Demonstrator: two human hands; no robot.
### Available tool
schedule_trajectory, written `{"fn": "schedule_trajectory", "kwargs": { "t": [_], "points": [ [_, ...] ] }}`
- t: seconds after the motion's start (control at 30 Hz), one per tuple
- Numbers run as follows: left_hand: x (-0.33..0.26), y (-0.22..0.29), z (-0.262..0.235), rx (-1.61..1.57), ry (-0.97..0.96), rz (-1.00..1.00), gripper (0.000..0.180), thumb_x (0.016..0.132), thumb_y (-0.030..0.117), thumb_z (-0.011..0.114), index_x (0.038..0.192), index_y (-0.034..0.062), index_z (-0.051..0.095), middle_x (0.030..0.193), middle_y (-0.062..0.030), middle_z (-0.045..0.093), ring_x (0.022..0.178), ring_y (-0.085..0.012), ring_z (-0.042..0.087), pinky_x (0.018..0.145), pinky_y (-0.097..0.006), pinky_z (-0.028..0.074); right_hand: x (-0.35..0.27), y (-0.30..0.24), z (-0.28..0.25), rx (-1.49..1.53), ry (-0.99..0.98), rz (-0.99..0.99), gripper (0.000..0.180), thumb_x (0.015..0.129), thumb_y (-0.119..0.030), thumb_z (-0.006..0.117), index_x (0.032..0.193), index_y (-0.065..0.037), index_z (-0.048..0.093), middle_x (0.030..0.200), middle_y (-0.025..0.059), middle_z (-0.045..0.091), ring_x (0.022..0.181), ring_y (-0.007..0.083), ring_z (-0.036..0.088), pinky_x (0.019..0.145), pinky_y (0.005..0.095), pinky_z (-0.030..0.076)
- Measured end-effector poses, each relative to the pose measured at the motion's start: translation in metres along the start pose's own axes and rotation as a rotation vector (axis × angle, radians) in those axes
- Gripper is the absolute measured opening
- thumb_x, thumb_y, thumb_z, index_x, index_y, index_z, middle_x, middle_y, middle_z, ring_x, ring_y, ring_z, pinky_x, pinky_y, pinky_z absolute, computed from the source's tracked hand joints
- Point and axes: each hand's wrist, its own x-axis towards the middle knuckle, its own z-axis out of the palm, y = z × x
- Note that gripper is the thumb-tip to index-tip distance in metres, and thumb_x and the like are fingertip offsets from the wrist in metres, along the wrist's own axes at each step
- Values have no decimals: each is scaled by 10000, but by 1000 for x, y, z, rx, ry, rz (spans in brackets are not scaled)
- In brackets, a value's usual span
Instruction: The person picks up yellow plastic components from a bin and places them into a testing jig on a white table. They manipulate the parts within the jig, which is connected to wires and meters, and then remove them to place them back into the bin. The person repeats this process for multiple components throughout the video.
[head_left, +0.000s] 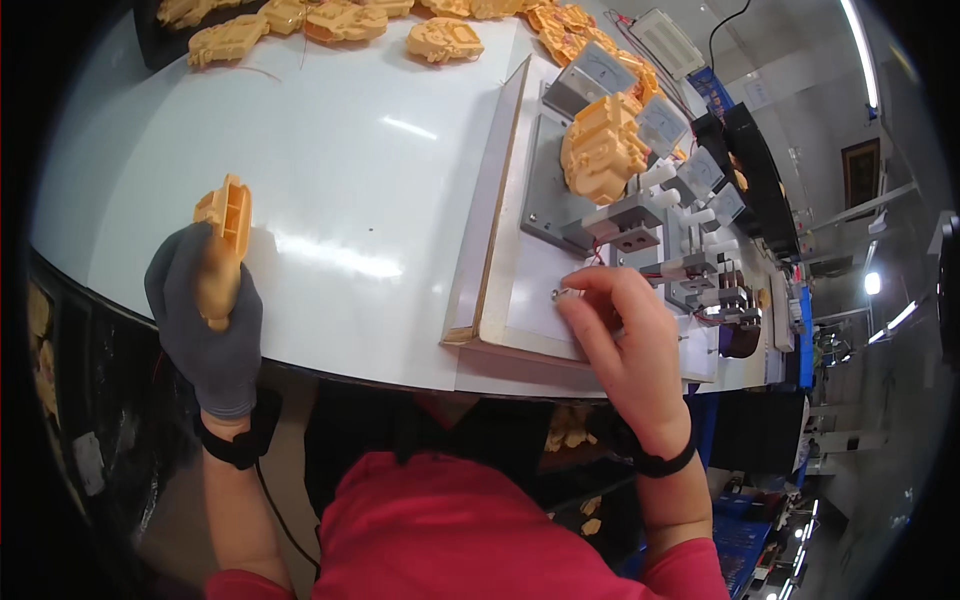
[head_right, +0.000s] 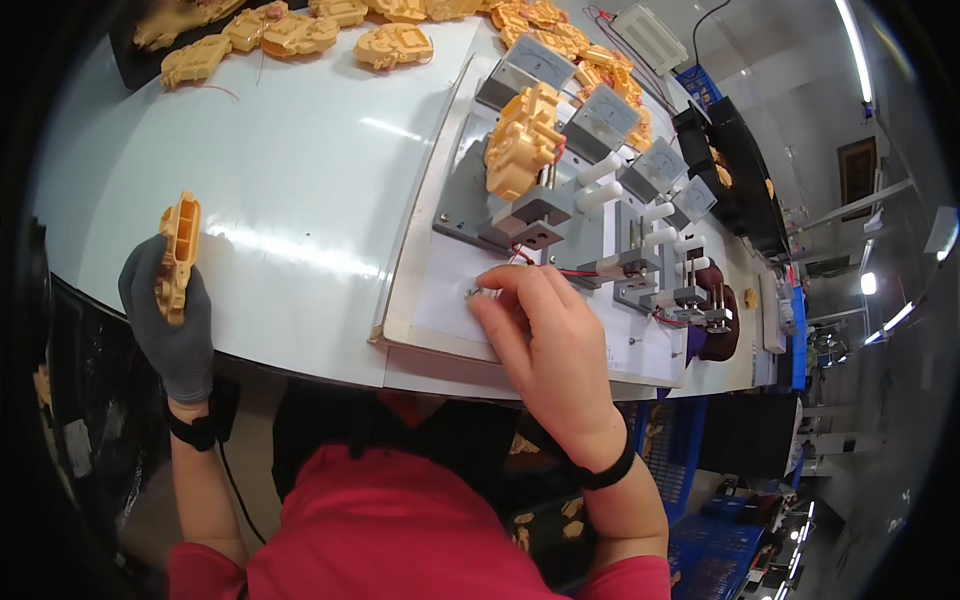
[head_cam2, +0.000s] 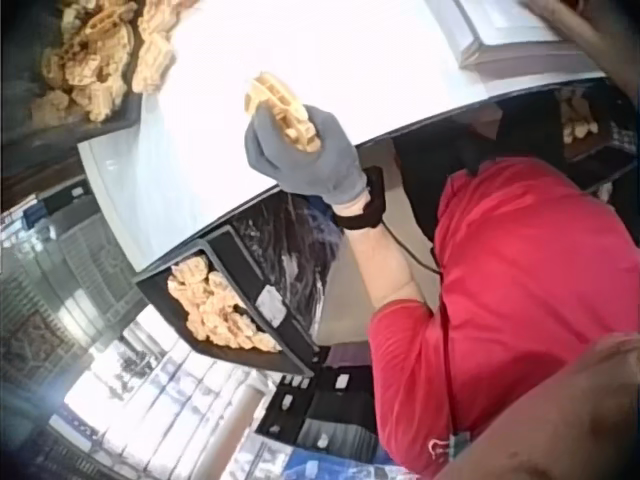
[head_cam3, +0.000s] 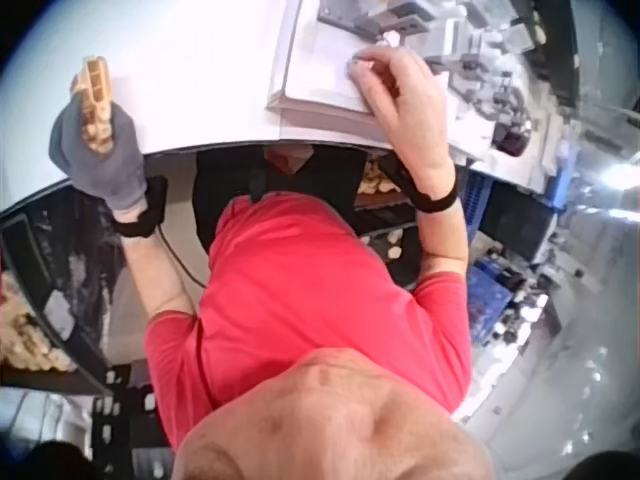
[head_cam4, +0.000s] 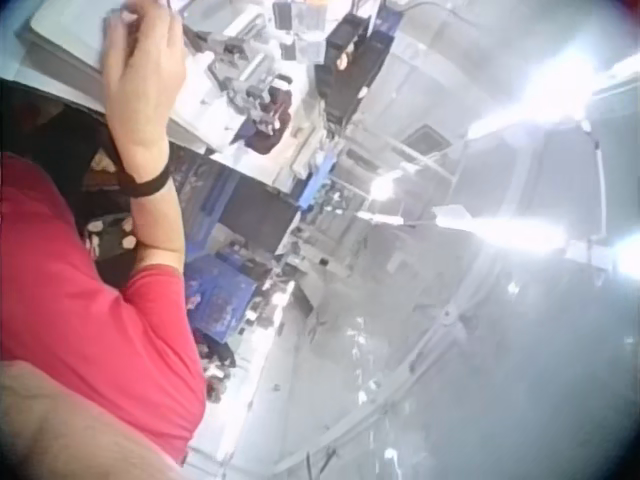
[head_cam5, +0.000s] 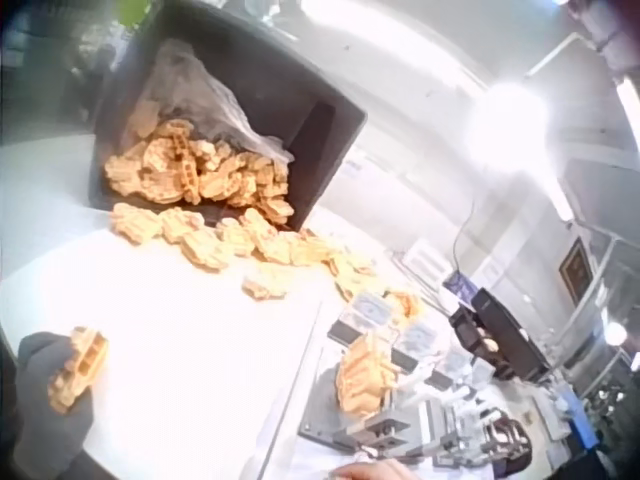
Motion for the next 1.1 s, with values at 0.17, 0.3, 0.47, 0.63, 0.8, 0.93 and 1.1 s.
{"fn": "schedule_trajectory", "kwargs": {
  "t": [0.17, 0.3, 0.47, 0.63, 0.8, 0.93, 1.1],
  "points": [
    [1, 2, -1, -48, -8, -9, 561, 746, -125, 648, 1273, 52, 577, 1217, -121, 562, 1156, -284, 574, 977, -371, 495, 3, -32, -78, 6, -88, 103, 401, 811, -128, 767, 1179, -38, 633, 968, 63, 687, 810, 124, 628, 699, 271, 464],
    [2, 4, 1, -27, 18, -24, 558, 736, -113, 665, 1261, 59, 590, 1211, -117, 564, 1138, -285, 586, 971, -373, 503, 37, -58, -115, -170, 11, 53, 349, 854, -176, 722, 1165, -42, 639, 947, 58, 686, 817, 115, 630, 692, 255, 440],
    [3, 5, -1, -73, 14, 13, 528, 770, -118, 662, 1265, 45, 580, 1225, -125, 566, 1146, -282, 586, 975, -366, 499, 87, -25, -116, -237, -206, -43, 387, 930, -316, 671, 1235, -86, 610, 944, 89, 675, 805, 150, 634, 681, 311, 514],
    [2, 3, 0, -82, 20, 21, 530, 773, -131, 658, 1269, 35, 572, 1236, -132, 565, 1154, -285, 584, 978, -368, 497, 134, -9, -96, -221, -451, 72, 429, 989, -396, 581, 1329, -134, 566, 1008, 31, 641, 905, 105, 597, 767, 253, 485],
    [1, 3, 0, -116, 21, 15, 544, 756, -136, 658, 1266, 34, 577, 1238, -135, 565, 1154, -287, 586, 980, -367, 498, 156, -11, -77, -206, -594, 177, 468, 986, -488, 537, 1310, -153, 580, 1055, 28, 631, 931, 107, 602, 780, 261, 502],
    [1, 2, 0, -115, 40, 25, 607, 690, -103, 681, 1263, 74, 596, 1213, -123, 569, 1116, -292, 604, 935, -371, 530, 163, -11, -77, -140, -642, 279, 441, 970, -482, 554, 1266, -157, 593, 1061, 26, 629, 930, 101, 603, 773, 256, 503],
    [0, 1, -3, -120, 9, 35, 574, 735, -132, 651, 1279, 33, 572, 1253, -140, 555, 1164, -297, 579, 982, -374, 497, 157, -28, -72, -162, -601, 307, 418, 938, -463, 594, 1218, -153, 588, 1029, 32, 635, 906, 94, 608, 749, 246, 503]
  ]
}}
